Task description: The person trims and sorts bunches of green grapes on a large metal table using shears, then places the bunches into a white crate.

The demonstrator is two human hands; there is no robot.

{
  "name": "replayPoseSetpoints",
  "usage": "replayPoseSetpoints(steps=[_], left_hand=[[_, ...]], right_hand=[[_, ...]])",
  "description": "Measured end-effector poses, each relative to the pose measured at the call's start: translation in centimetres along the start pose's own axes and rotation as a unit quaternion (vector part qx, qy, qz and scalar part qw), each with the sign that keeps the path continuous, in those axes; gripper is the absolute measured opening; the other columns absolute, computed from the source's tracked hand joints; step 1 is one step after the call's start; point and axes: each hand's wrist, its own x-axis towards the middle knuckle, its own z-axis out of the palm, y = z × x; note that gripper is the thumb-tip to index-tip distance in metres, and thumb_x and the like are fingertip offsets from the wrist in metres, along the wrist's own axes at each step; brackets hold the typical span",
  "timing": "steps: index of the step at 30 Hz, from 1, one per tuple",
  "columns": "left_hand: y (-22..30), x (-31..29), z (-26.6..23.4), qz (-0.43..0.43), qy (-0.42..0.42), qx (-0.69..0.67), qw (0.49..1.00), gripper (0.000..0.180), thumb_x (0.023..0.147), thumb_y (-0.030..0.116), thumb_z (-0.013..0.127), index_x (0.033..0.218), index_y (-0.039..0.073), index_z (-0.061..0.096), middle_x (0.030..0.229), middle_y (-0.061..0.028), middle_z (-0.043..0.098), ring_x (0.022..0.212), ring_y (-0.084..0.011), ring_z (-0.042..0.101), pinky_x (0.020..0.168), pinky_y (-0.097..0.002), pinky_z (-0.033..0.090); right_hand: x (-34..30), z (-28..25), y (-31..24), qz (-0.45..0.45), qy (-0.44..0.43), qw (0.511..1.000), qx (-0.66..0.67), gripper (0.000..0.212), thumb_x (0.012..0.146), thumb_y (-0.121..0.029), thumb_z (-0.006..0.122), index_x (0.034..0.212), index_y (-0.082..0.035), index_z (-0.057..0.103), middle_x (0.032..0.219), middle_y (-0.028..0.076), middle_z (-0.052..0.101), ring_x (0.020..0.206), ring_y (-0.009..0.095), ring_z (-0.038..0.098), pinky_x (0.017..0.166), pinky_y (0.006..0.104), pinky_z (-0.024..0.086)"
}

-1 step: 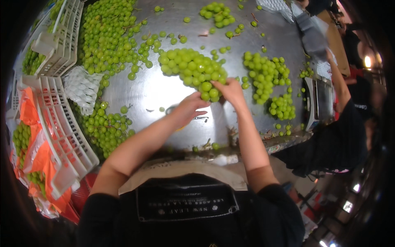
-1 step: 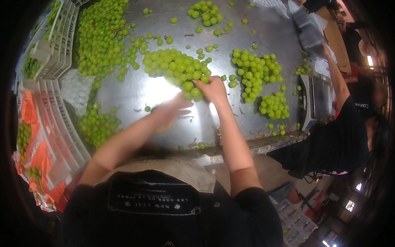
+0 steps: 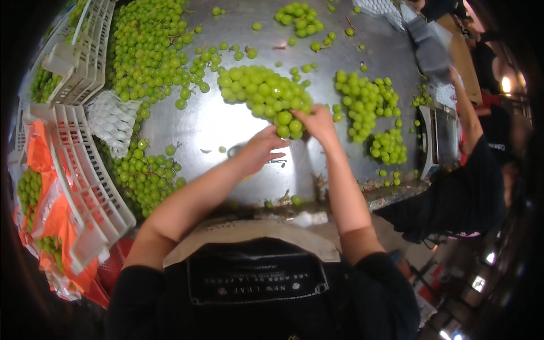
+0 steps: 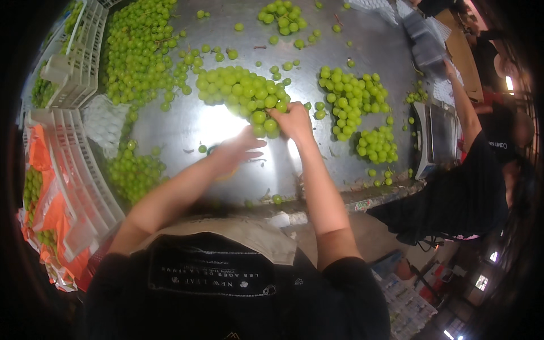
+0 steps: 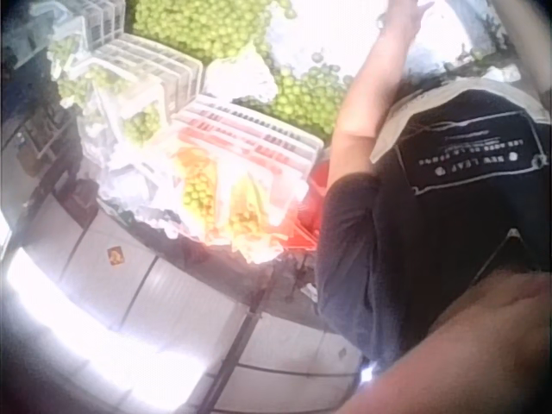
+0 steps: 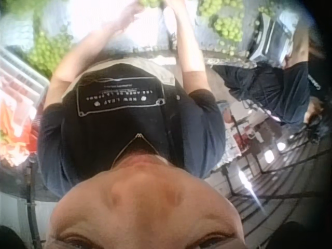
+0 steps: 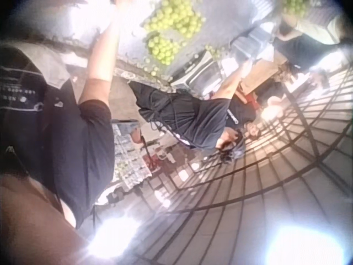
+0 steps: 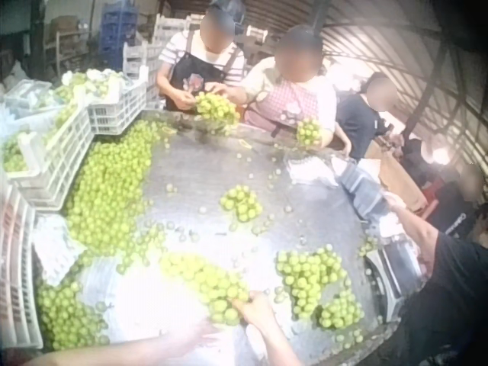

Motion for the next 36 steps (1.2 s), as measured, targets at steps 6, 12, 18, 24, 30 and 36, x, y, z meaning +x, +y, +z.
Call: replayPoseSetpoints(steps=[6,12,18,24,30,36], left_hand=[[0.2,0.5,-2.6,0.002,0.026,0.001,1.000,0.032,0.084,0.014,0.056,0.114,0.007,0.050,0.113,-0.0038,0.052,0.106,-0.0162,0.048,0.091,-0.0355,0.039],[-0.8,1.5,-4.9,0.001,0.016,-0.028,0.999,0.036,0.082,0.015,0.059,0.115,0.004,0.046,0.104,-0.0060,0.052,0.102,-0.0197,0.050,0.091,-0.0373,0.041],[0.9,-0.6,-3.7,-0.040,-0.005,0.008,0.999,0.037,0.087,0.015,0.054,0.120,-0.001,0.048,0.119,-0.0117,0.054,0.109,-0.0211,0.052,0.090,-0.0350,0.042],[5.1,-5.3,0.8,0.091,-0.008,0.137,0.986,0.037,0.088,0.014,0.052,0.122,0.001,0.047,0.122,-0.0103,0.054,0.110,-0.0177,0.052,0.090,-0.0309,0.042],[7.0,-8.5,3.0,0.302,-0.004,0.192,0.934,0.036,0.083,0.007,0.060,0.118,0.001,0.051,0.120,-0.0090,0.054,0.112,-0.0188,0.050,0.095,-0.0339,0.041],[7.0,-10.4,4.7,0.436,0.028,0.312,0.844,0.039,0.078,0.004,0.062,0.116,0.004,0.054,0.121,-0.0108,0.053,0.114,-0.0215,0.049,0.095,-0.0344,0.040]], right_hand=[[0.6,0.8,4.5,-0.042,0.104,0.992,0.059,0.030,0.067,-0.021,0.067,0.081,0.005,0.065,0.101,0.017,0.058,0.091,0.025,0.058,0.077,0.0339,0.046],[-1.8,-3.8,5.9,-0.013,0.007,0.935,0.355,0.017,0.077,-0.005,0.060,0.092,0.002,0.063,0.094,0.006,0.062,0.078,0.013,0.060,0.068,0.0257,0.049],[-5.7,-4.5,2.8,-0.122,-0.042,0.872,0.472,0.019,0.081,-0.011,0.058,0.095,0.000,0.060,0.086,0.008,0.064,0.073,0.015,0.061,0.067,0.0289,0.051],[-8.4,-2.8,-1.0,-0.184,-0.142,0.761,0.606,0.027,0.082,-0.011,0.056,0.106,0.001,0.056,0.092,0.007,0.063,0.082,0.016,0.061,0.074,0.0292,0.050],[-9.3,-1.7,-1.7,-0.161,-0.177,0.718,0.653,0.026,0.083,-0.013,0.053,0.105,0.001,0.056,0.094,0.008,0.061,0.082,0.017,0.060,0.072,0.0297,0.049],[-11.1,-1.4,-3.3,-0.178,-0.169,0.736,0.631,0.025,0.083,-0.014,0.054,0.103,0.001,0.057,0.092,0.008,0.062,0.080,0.016,0.060,0.070,0.0292,0.050]])
